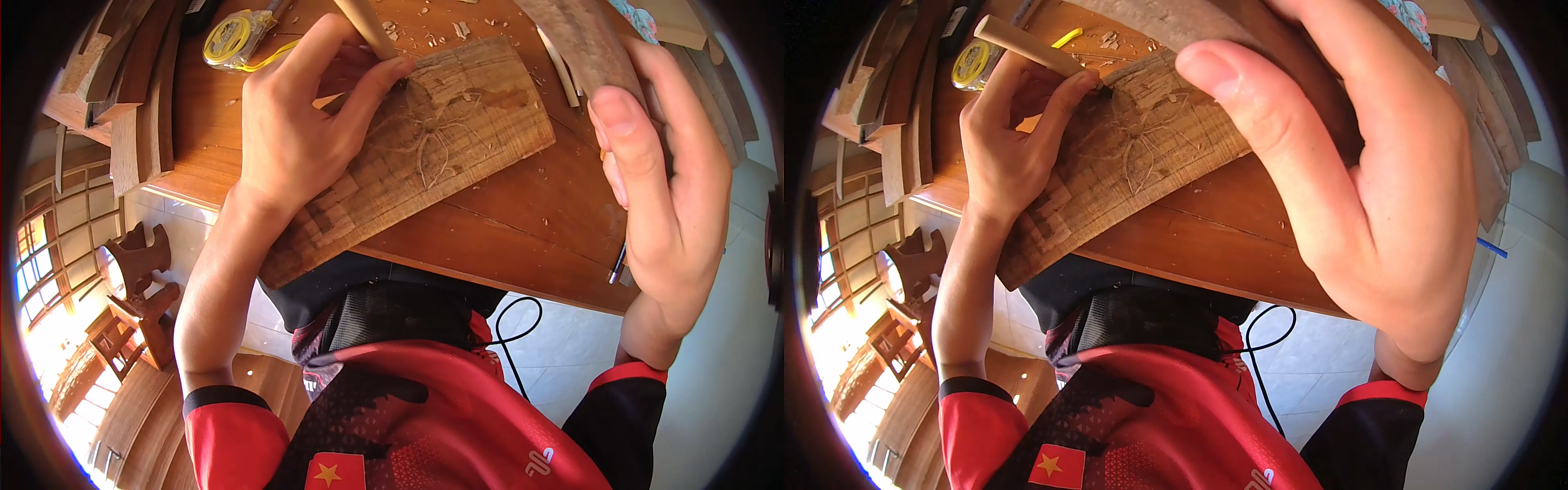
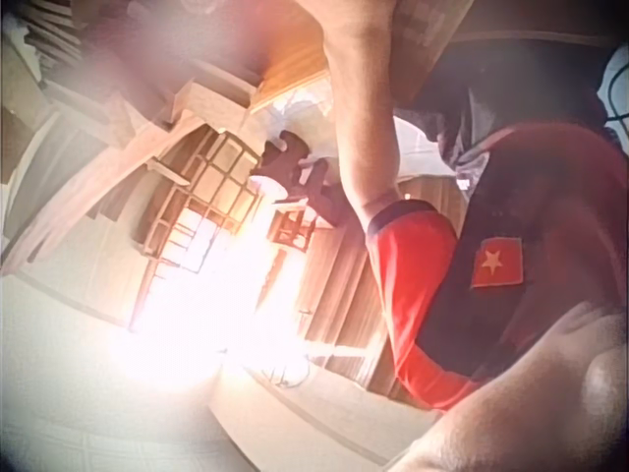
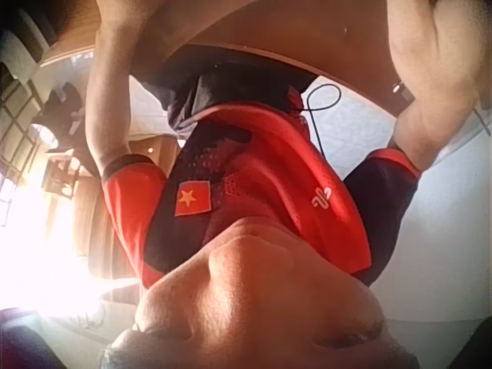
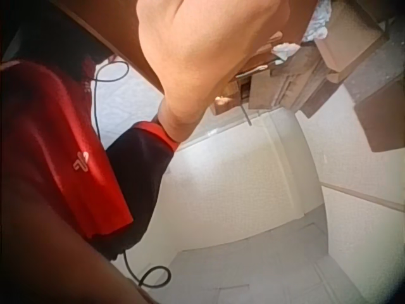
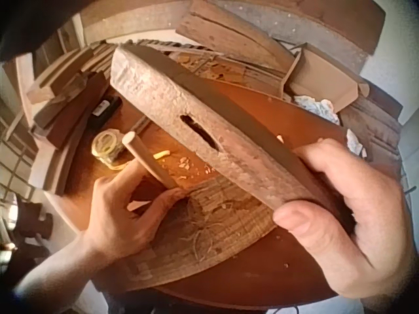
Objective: The person carves a floral design into a rectangular wooden block using a chisel and a wooden mallet. They repeatedly strike the chisel to remove wood shavings and refine the pattern, occasionally rotating the block to access different angles.
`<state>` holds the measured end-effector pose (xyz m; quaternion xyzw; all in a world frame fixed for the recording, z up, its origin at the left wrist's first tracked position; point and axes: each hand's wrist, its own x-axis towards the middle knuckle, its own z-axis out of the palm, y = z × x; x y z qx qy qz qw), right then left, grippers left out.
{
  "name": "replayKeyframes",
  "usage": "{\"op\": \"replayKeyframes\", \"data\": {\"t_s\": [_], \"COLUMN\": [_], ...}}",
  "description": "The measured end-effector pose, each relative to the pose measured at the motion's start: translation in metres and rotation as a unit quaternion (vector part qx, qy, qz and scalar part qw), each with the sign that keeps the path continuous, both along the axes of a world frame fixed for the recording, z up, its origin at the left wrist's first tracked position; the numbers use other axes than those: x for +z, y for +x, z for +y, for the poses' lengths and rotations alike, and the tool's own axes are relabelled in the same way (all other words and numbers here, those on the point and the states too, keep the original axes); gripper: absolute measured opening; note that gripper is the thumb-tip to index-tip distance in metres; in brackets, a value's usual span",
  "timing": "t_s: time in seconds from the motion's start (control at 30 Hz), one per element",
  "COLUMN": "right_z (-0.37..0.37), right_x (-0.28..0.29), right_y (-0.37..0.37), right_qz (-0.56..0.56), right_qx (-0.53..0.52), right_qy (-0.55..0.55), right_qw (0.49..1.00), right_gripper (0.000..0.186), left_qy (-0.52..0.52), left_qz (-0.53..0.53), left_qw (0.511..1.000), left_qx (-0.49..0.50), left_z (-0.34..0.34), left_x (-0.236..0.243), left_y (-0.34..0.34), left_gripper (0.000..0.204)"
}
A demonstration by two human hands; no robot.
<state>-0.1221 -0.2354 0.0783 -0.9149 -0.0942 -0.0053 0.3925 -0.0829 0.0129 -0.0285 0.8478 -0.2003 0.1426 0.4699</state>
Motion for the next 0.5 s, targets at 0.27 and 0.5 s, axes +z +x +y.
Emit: {"op": "replayKeyframes", "data": {"t_s": [0.27, 0.5], "right_z": [0.005, -0.008], "right_x": [-0.005, 0.005], "right_y": [-0.001, 0.011], "right_qz": [-0.020, -0.142], "right_qx": [0.015, -0.027], "right_qy": [-0.021, 0.039], "right_qw": [0.999, 0.989], "right_gripper": [0.036, 0.040], "left_qy": [0.015, 0.042], "left_qz": [0.049, -0.006], "left_qw": [0.998, 0.999], "left_qx": [0.020, 0.013], "left_z": [-0.003, -0.012], "left_x": [0.004, 0.008], "left_y": [-0.003, 0.000], "left_gripper": [0.022, 0.016]}}
